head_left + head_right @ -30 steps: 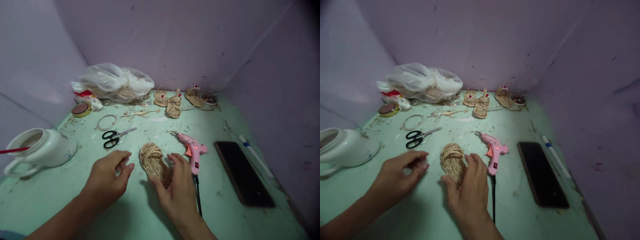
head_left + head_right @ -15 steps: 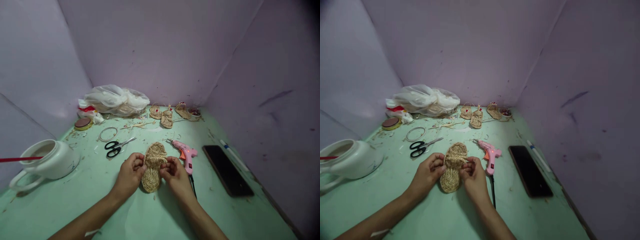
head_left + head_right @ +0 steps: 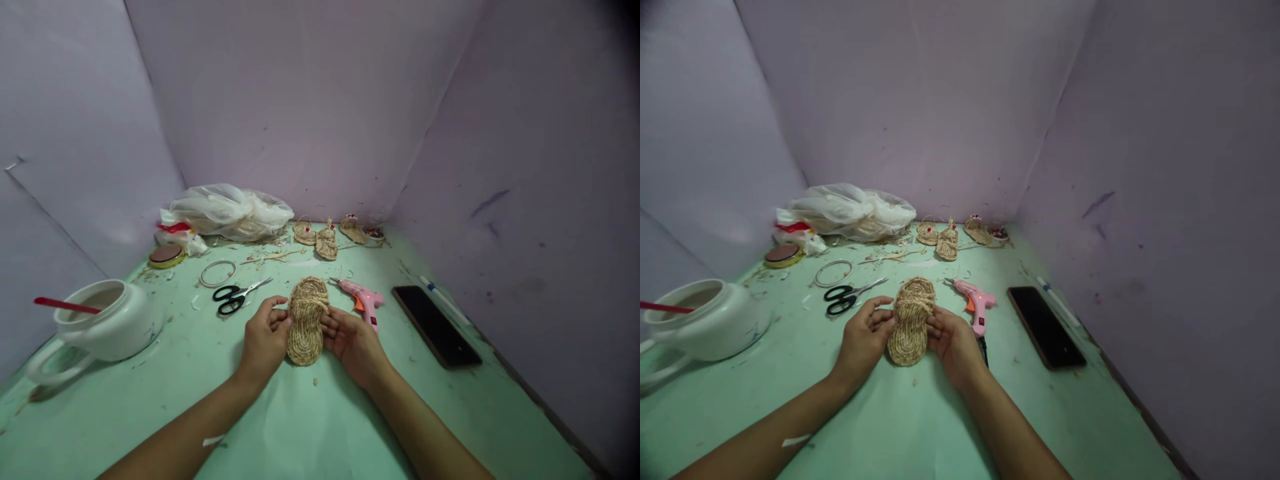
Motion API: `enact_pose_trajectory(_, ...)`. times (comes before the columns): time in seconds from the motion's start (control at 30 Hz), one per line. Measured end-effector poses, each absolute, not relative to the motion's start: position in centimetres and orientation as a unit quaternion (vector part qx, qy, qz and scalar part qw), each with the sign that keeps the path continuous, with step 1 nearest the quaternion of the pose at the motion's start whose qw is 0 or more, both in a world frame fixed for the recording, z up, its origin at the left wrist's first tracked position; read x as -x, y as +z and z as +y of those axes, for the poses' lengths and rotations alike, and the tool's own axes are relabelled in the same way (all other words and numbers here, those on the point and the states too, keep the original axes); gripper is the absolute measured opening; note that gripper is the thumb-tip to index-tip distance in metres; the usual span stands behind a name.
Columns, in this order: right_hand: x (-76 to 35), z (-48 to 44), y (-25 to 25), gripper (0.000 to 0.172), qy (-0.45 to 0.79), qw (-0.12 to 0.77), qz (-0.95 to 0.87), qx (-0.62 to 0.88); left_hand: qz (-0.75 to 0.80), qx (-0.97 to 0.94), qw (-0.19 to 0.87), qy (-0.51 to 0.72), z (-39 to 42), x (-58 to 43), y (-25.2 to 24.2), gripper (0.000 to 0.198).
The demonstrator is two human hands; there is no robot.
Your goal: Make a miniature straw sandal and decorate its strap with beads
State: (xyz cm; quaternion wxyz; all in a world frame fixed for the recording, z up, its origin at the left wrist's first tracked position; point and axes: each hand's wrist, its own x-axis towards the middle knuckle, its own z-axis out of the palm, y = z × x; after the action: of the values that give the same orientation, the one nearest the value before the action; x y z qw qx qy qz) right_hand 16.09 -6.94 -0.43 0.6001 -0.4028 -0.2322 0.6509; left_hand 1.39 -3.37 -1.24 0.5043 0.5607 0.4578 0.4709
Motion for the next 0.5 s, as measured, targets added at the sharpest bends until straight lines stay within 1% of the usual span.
enact_pose_trajectory(0.07,-16.13,-6.95,-0.55,0.027,0.658,0.597,-0.231,0.397,0.457,-0.570,0.493,0.472,-3.52,-1.45,-1.30,0.032)
enact_pose_trajectory(0.13,-16.14,-6.99,-0.58,0.028,0.659,0.596,-0.232,0.396,0.453,-0.582,0.486,0.470,-3.57,-1.53,-1.37,0.028)
enact_pose_trajectory(0.27,-16.17,-7.01,-0.52,0.023,0.653,0.599,-0.236,0.398,0.450,-0.594,0.473,0.470,-3.47,-1.68,-1.48,0.019)
enact_pose_trajectory(0.5,-16.31,-6.87,-0.27,0.015,0.669,0.585,-0.221,0.401,0.448,-0.601,0.473,0.463,-3.41,-1.63,-1.52,0.023)
